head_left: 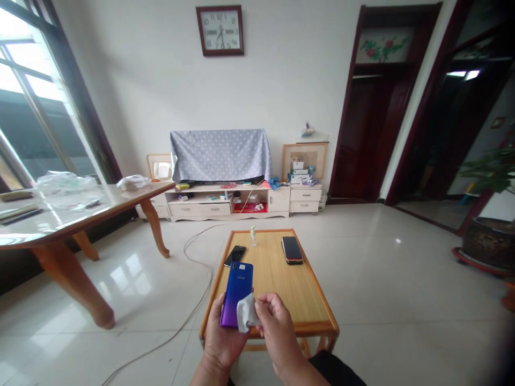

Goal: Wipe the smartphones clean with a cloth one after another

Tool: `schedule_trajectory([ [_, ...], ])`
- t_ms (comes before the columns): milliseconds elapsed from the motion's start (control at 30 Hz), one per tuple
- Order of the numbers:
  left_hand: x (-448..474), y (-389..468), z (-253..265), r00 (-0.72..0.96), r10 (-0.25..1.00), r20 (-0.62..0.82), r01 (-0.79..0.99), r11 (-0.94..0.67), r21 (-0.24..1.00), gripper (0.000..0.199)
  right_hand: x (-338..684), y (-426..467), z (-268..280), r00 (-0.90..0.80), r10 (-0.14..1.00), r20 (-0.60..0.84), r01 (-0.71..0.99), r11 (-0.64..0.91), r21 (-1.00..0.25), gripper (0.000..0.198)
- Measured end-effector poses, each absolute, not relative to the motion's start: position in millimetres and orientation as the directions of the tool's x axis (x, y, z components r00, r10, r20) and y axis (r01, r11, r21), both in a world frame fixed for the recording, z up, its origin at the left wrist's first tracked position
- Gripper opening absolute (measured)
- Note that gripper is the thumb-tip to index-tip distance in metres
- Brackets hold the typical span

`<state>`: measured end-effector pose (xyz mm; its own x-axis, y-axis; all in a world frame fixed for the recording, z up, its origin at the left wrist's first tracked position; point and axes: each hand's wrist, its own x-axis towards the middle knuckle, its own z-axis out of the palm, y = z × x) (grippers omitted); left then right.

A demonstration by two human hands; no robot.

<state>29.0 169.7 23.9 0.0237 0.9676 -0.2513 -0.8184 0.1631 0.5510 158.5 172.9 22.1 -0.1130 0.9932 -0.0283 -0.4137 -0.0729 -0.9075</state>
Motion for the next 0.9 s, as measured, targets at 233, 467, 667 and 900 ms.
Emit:
schedule_trajectory([
  [233,27,124,40,0.021,0.967,-0.253,-0.86,0.147,0.489,0.051,156,121,29,-0.421,0.891,-0.171,-0.463,-0.373,-0.804,0.048],
  [467,25,96,51,0.084,0.978,-0.188,-0.924,0.148,0.354,0.062,145,57,57,-0.529,0.845,-0.08,-0.551,-0.414,-0.725,0.057],
  [667,25,71,64,0.039,0.987,0.153,-0.958,-0.007,0.287,0.072,135,14,50,-0.567,0.818,-0.098,-0.409,-0.383,-0.828,0.059],
  [900,5,47,56,0.134,0.918,0.374,-0.954,0.018,0.298,0.088,151,-10,54,-0.516,0.854,-0.068,-0.25,-0.226,-0.942,0.068],
])
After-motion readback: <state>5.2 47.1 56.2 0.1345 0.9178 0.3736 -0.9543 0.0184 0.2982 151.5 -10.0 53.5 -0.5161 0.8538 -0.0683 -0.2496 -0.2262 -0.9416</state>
